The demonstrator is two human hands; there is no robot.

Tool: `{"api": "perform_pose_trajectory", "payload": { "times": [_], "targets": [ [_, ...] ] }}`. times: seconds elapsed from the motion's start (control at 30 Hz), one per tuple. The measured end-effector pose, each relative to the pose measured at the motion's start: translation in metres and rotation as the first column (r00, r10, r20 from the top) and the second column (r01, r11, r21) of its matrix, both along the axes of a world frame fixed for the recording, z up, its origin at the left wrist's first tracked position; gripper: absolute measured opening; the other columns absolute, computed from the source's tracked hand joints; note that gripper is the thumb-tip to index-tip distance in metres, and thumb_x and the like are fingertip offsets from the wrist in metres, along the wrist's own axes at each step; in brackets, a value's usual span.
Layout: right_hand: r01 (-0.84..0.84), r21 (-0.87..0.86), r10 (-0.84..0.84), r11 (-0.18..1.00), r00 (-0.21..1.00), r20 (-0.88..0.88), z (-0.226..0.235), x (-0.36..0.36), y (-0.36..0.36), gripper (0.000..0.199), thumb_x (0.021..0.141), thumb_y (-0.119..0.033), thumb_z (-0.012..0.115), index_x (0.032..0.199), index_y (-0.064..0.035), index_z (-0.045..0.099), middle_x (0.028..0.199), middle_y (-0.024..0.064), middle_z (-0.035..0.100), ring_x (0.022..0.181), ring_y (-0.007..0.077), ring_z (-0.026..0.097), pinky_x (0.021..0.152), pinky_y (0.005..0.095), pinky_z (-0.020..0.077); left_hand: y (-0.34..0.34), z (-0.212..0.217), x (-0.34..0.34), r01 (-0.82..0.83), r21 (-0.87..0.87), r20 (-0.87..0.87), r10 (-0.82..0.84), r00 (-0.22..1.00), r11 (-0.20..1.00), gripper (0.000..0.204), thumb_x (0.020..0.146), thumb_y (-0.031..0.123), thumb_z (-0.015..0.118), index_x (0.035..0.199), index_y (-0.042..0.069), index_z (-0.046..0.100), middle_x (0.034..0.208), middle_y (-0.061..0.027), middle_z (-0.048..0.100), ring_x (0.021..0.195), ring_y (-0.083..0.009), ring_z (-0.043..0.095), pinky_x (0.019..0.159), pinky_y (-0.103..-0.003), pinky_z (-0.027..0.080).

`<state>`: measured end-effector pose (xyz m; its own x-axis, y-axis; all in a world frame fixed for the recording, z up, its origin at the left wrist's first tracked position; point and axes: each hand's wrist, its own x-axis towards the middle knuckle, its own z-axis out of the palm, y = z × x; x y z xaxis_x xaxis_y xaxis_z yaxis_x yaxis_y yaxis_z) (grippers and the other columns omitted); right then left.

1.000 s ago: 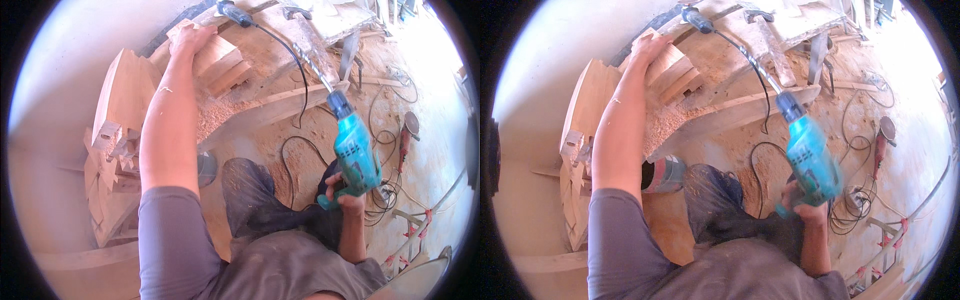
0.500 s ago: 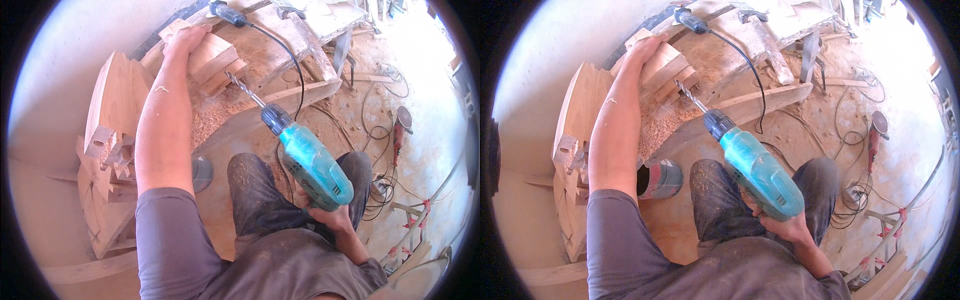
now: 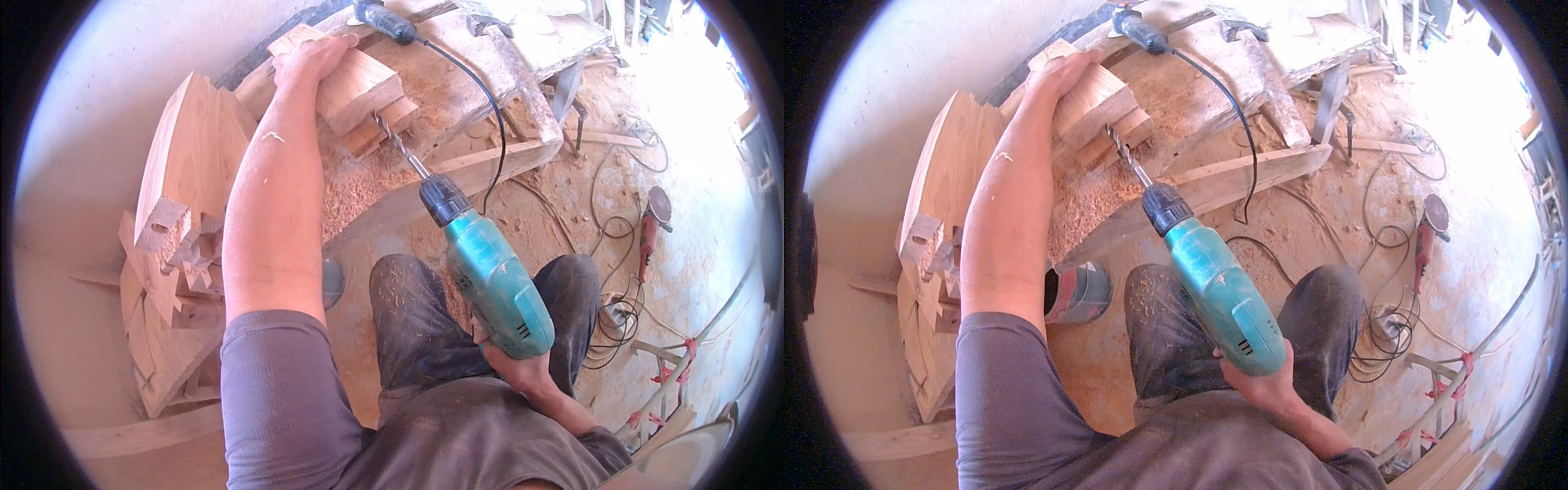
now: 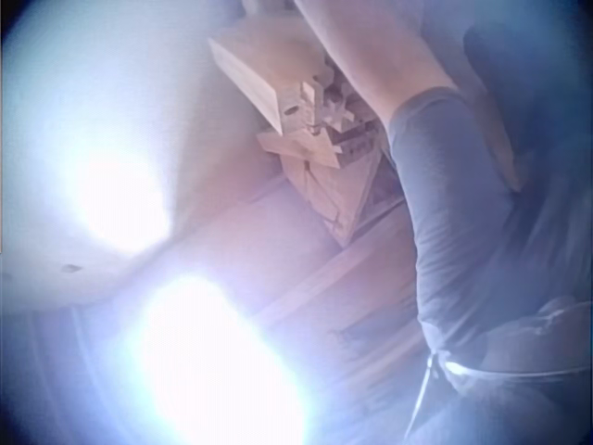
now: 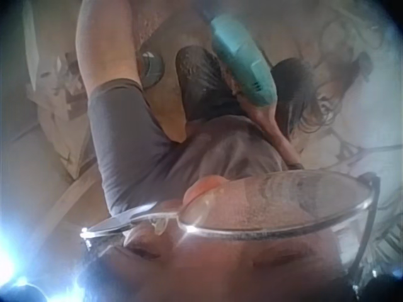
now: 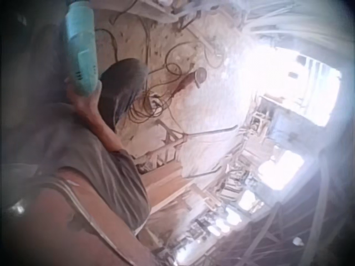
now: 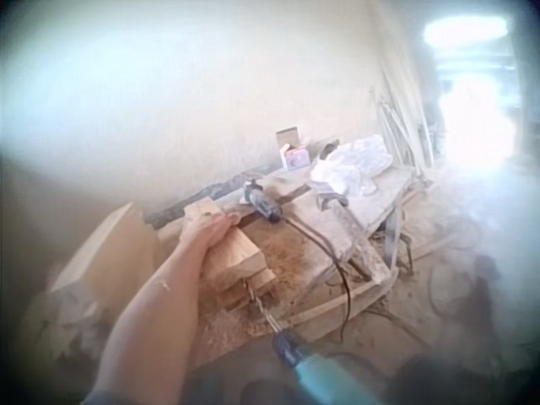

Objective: The person kneels on the floor and uses a corded electric drill to bore holes into rectangular wooden blocks. After drilling, the person inspects the holes and stacks the drilled blocks with others.

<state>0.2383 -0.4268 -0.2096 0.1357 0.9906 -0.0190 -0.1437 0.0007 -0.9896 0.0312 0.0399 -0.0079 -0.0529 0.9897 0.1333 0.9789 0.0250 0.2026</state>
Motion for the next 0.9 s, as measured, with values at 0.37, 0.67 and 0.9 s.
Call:
{"api": "perform_pose_trajectory", "payload": {
  "times": [0.37,0.67,0.9],
  "targets": [
    [0.016,-0.082,-0.004,0.996,0.988,0.152,0.039,0.013,0.002,0.007,0.084,-0.003,0.078,0.087,-0.0032,0.072,0.079,0.0025,0.073,0.071,0.0134,0.069,0.062,0.0320,0.0517,0.005,-0.005,0.001,0.000,0.020,0.055,-0.001,0.998,1.000,0.088,0.088,0.077,0.055,0.151,0.015,0.059,0.159,-0.0148,0.052,0.149,-0.0377,0.045,0.121,-0.048,0.035],
    [-0.026,-0.118,0.055,0.993,0.967,0.248,0.037,0.037,0.004,0.030,0.084,-0.001,0.079,0.113,-0.0022,0.072,0.101,0.0052,0.076,0.092,0.0162,0.072,0.083,0.0327,0.0573,0.017,-0.012,-0.005,-0.022,0.019,-0.019,0.023,1.000,1.000,0.083,0.091,0.074,0.052,0.151,0.016,0.060,0.159,-0.0136,0.052,0.149,-0.0347,0.044,0.121,-0.044,0.037],
    [-0.020,-0.202,0.030,0.979,0.999,0.046,0.056,0.038,0.003,0.030,0.081,0.004,0.075,0.110,-0.0029,0.073,0.100,0.0035,0.075,0.090,0.0150,0.072,0.080,0.0320,0.0580,0.005,-0.009,0.001,-0.019,0.044,-0.110,0.024,0.994,0.999,0.074,0.096,0.069,0.038,0.148,0.022,0.062,0.158,-0.0119,0.054,0.147,-0.0356,0.049,0.122,-0.049,0.034]
  ]
}}
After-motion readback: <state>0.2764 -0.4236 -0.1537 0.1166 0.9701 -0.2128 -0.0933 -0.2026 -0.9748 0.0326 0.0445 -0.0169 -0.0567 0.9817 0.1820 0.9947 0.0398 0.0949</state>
